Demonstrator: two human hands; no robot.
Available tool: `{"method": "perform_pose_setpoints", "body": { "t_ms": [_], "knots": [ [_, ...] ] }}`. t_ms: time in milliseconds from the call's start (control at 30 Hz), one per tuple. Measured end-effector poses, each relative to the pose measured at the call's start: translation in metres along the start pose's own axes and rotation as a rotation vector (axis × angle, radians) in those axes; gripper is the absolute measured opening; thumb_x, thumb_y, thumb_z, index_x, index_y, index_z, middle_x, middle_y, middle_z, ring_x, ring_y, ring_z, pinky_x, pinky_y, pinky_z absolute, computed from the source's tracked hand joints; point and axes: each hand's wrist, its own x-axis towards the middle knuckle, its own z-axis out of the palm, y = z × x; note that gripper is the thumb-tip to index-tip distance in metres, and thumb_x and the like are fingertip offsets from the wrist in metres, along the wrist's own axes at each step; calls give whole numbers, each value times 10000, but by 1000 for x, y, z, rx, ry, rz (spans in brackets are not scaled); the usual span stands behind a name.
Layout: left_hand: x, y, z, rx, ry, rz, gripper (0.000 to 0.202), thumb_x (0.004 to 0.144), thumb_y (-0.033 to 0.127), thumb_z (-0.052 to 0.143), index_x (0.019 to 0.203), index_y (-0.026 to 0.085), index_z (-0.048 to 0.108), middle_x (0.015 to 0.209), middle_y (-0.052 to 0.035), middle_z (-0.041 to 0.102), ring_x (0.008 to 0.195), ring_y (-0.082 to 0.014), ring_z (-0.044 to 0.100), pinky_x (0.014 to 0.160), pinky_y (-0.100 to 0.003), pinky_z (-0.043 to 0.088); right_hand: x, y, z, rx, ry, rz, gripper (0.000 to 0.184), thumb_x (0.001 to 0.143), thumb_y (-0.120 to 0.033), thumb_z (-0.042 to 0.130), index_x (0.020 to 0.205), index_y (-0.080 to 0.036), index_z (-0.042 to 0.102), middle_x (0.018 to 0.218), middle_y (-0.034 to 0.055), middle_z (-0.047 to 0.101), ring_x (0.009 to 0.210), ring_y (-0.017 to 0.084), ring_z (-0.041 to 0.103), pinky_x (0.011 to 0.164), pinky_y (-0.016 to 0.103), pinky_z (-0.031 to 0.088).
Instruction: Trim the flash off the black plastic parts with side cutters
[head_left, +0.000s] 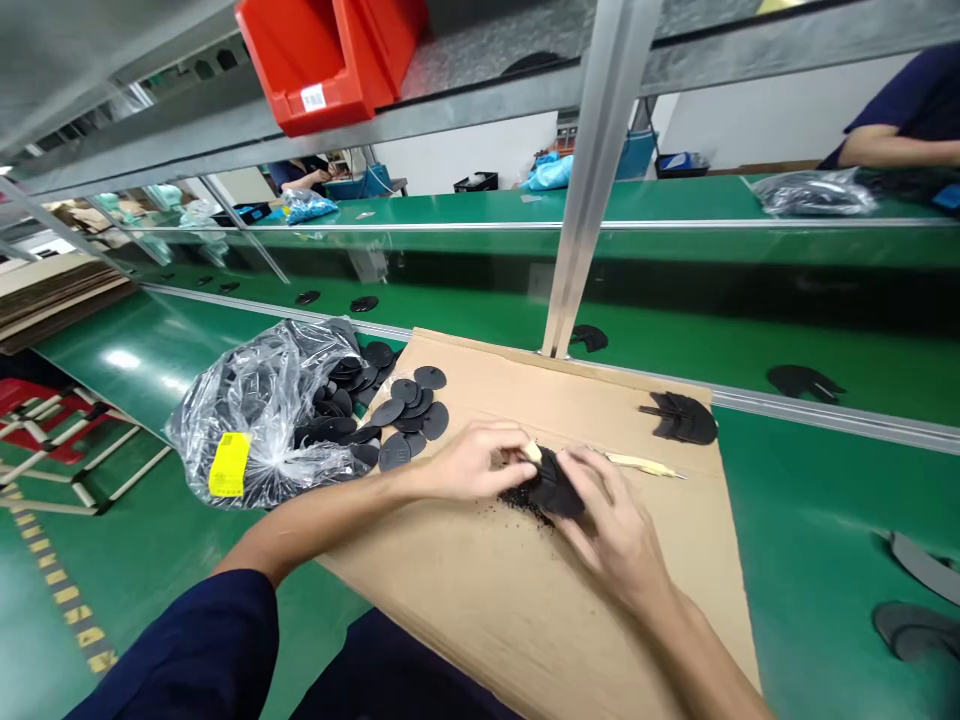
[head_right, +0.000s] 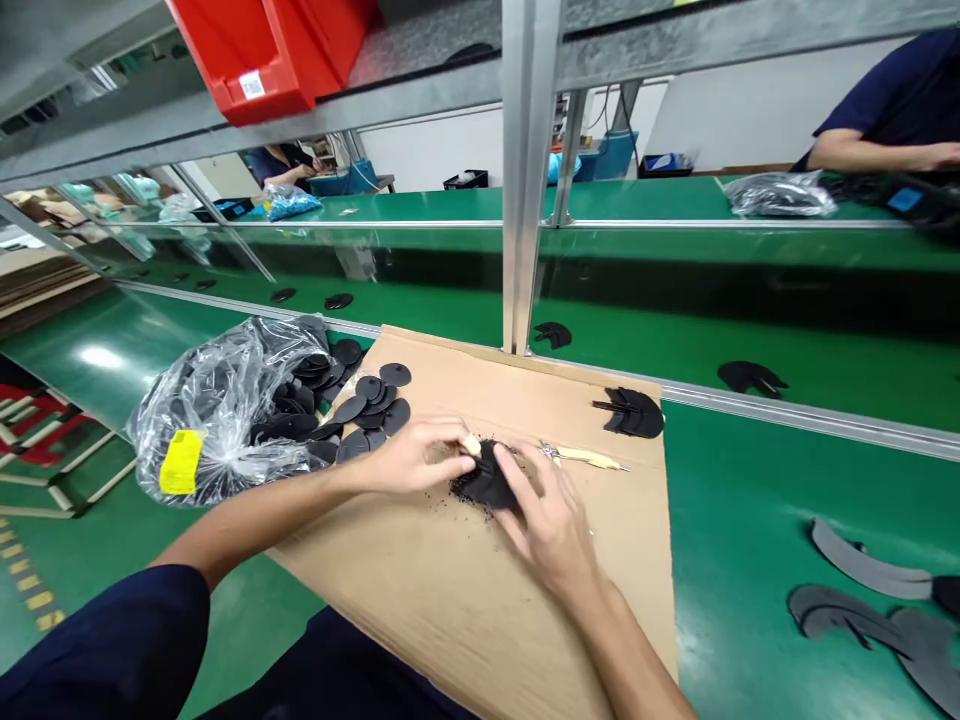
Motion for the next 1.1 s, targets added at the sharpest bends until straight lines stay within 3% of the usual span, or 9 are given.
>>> {"method": "perform_pose_setpoints", "body": {
  "t_ms": [67,167,333,400,500,633,833,967,1100],
  "knots": [
    [-5,3,12,20,-72,-1,141,983,287,536,940,204,642,866,-21,693,783,-145,651,742,-254,546,-4,-6,3,94,-48,-29,481,977,-187,438,1449,-255,500,1218,131,674,1123,261,669,921,413,582],
    [1,-16,1,212,-159,-83,184,1008,305,502,950,214,651,908,-16,698,854,-158,666,814,-251,543,-6,-8,6,184,-22,38,407,987,-205,482,1382,-244,573,1114,106,730,989,230,723,846,363,613],
    [14,-87,-53,604,24,-488,167,956,179,490,981,109,639,1065,-185,648,1051,-308,645,917,-405,517,-2,-3,2,178,115,140,363,986,-290,544,1343,-259,599,1111,86,744,959,240,736,862,380,617],
    [14,-110,-68,682,59,-580,138,905,141,536,981,93,641,1066,-211,639,1078,-343,634,921,-424,510,-1,-2,0,167,116,153,358,993,-291,527,1344,-255,589,1129,88,736,997,243,726,894,384,605],
    [12,-127,-74,731,69,-628,145,874,111,548,984,108,643,1032,-190,652,1044,-327,648,903,-395,510,0,-2,0,118,94,183,370,1009,-286,475,1367,-249,560,1181,101,715,1069,252,702,909,388,592],
    [13,-125,-66,723,76,-564,190,894,85,482,1002,117,635,993,-159,652,995,-291,646,893,-369,499,-1,-3,-1,89,93,267,352,1011,-288,461,1341,-242,573,1180,106,706,1062,251,693,899,376,580],
    [20,-106,-51,674,101,-388,299,995,165,370,1198,158,589,1068,-106,597,1020,-220,588,900,-306,485,-1,8,-8,5,131,378,346,1012,-274,442,1326,-213,576,1119,115,686,1018,253,672,843,363,565],
    [19,-106,-44,692,111,-414,295,975,159,374,1109,151,637,1030,-110,586,987,-240,586,854,-332,486,-5,32,-19,-201,96,424,471,955,-141,388,1388,-209,561,1191,142,633,1110,294,606,878,420,550],
    [16,-112,-40,715,97,-465,272,923,133,416,1025,125,668,989,-147,600,981,-299,604,816,-386,488,-4,56,-27,-301,49,595,542,892,-93,383,1384,-189,589,1273,186,583,1096,340,564,877,498,533]
  ]
}}
